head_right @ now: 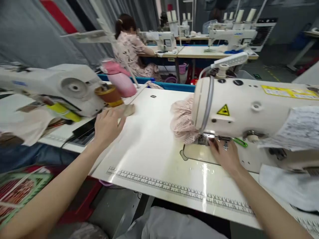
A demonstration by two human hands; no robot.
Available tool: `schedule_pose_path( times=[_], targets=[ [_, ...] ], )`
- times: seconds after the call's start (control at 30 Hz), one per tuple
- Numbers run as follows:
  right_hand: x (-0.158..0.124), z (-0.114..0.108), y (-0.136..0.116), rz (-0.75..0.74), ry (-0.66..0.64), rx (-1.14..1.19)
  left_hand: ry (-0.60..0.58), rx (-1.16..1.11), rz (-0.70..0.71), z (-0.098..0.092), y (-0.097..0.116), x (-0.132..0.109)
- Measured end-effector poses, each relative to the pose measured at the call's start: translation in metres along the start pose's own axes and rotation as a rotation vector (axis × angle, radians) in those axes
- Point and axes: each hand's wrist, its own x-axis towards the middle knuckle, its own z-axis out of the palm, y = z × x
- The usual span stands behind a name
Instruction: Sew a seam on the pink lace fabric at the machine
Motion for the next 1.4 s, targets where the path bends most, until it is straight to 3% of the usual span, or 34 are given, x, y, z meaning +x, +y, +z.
schedule_pose_path(
  times=[0.1, 0.2, 0.3, 0.43, 0.6, 0.8, 1.03, 1.17, 1.4],
  targets=[
    [0.004, -0.001, -0.001, 0.013, -0.007, 0.048, -0.068, -0.248, 0.377, -0.009, 0.066, 0.004],
    [0.006, -0.003, -0.002, 0.032, -0.017, 0.056, -0.24, -0.563, 0.626, -0.011, 0.136, 0.003],
    [0.006, -0.003, -0.002, 0.051, -0.01, 0.064, -0.363, -0.779, 0.657, -0.006, 0.188, 0.002],
    [0.007, -0.001, 0.0, 0.082, -0.013, 0.075, -0.4, -0.908, 0.523, 0.002, 0.223, 0.002],
    [0.008, 0.0, 0.001, 0.111, -0.009, 0.088, -0.507, -1.088, 0.398, 0.006, 0.236, -0.001],
    [0.008, -0.001, 0.001, 0.095, 0.013, 0.072, -0.547, -1.139, 0.467, 0.006, 0.234, -0.003],
    [0.008, -0.002, 0.0, 0.088, 0.015, 0.067, -0.391, -0.895, 0.798, -0.002, 0.217, -0.006],
    [0.008, -0.003, -0.001, 0.136, -0.005, 0.01, -0.24, -0.676, 0.816, 0.015, 0.215, 0.008],
    [0.01, -0.028, 0.013, 0.216, -0.089, -0.213, -0.19, -0.448, 0.93, 0.034, 0.216, 0.037]
  ],
)
